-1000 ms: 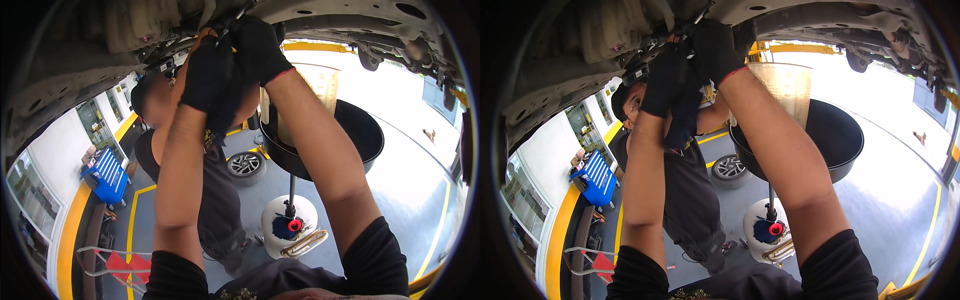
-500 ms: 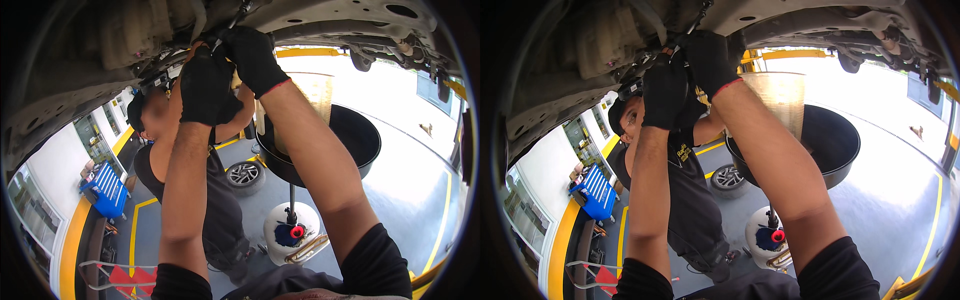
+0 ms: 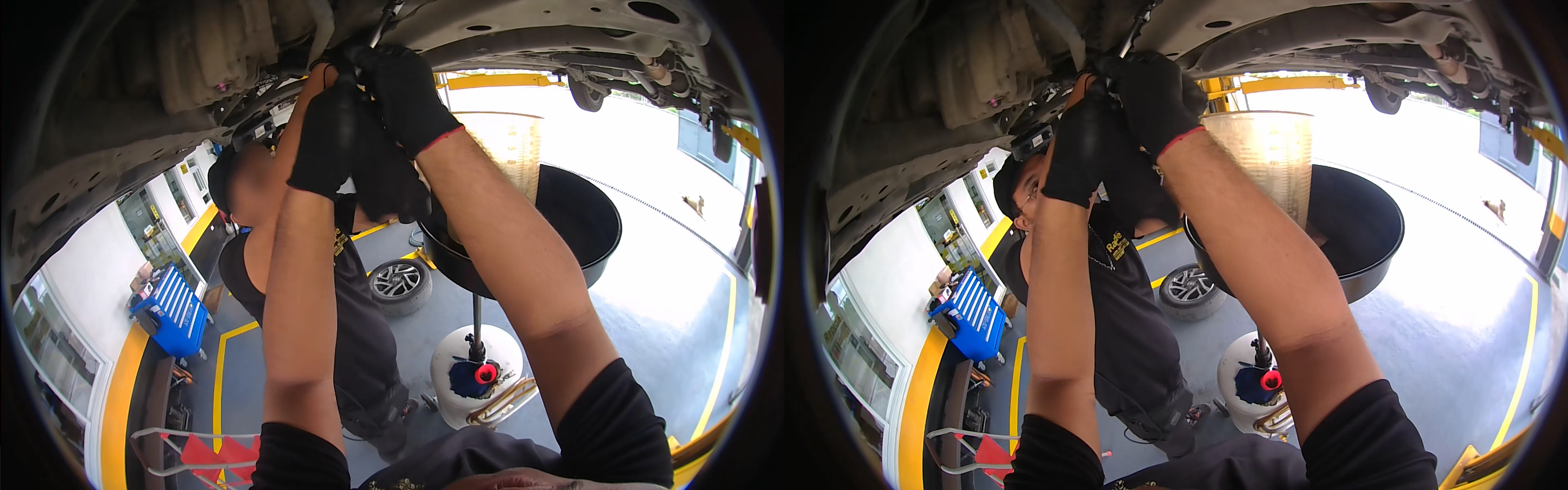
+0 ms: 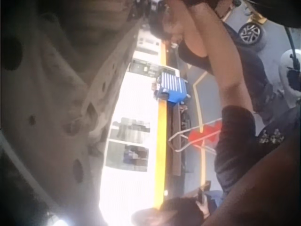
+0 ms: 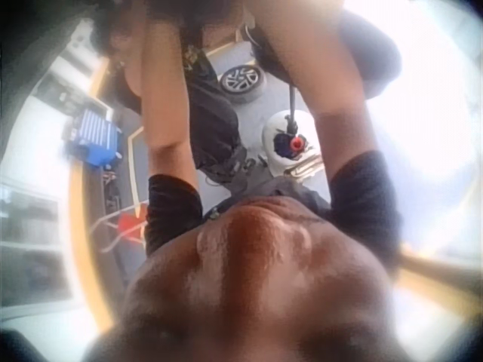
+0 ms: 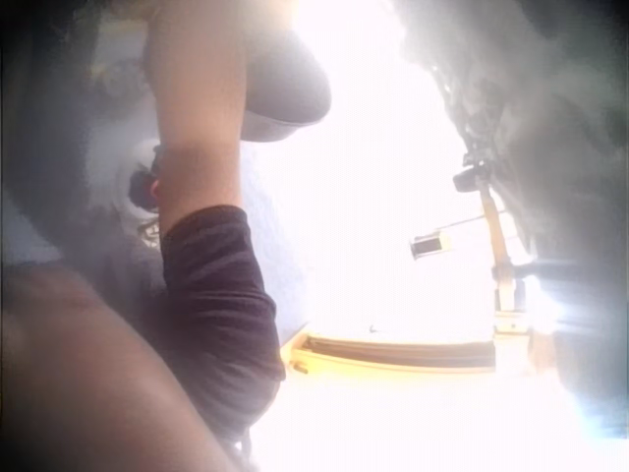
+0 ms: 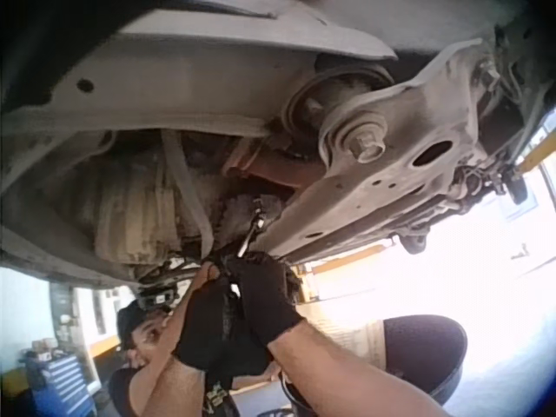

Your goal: The person drains oil from a car's engine using a wrench to loosen the drain plug, allowing oil to flow into a collection container. The person then retightens the plug and retrieves a new tool from a toolbox.

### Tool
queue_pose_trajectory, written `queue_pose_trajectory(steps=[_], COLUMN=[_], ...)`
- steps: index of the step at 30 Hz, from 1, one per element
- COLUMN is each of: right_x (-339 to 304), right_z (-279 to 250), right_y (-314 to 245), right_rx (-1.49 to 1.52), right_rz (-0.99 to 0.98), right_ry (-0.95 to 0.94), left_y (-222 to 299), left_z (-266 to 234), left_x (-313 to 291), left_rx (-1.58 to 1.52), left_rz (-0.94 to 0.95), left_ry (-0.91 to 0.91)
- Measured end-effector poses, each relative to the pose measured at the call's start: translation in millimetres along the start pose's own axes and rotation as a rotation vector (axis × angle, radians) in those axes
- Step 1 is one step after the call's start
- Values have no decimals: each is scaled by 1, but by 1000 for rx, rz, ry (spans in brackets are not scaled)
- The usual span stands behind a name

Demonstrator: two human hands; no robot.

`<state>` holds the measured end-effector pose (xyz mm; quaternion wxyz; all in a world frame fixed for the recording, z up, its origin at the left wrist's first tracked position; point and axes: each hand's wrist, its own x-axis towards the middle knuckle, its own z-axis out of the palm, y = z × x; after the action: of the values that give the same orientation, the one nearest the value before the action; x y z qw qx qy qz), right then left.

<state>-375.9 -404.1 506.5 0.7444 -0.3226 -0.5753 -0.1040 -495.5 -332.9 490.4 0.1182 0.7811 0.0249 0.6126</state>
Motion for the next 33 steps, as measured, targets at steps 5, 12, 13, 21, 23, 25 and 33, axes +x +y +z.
queue_pose_trajectory(steps=[5,12,13,21,23,25,33], right_x=[-10,0,6,7,11,4,8], right_z=[-19,-14,-14,-17,-15,-14,-14], right_y=[-3,6,9,9,10,3,17], right_rx=[-714,-669,-586,-519,-901,-700,-456], right_rz=[-619,-637,-627,-463,-647,-603,-490], right_ry=[-133,-119,-139,-203,-170,-188,-167], left_y=[23,-10,-15,-7,-16,-17,23], left_z=[-7,2,-3,7,0,-8,4], left_x=[-30,-8,-11,-16,4,4,-31], left_rx=[273,755,384,1037,600,430,976], left_rz=[414,552,379,584,553,560,618], left_ry=[58,41,0,193,65,43,193])
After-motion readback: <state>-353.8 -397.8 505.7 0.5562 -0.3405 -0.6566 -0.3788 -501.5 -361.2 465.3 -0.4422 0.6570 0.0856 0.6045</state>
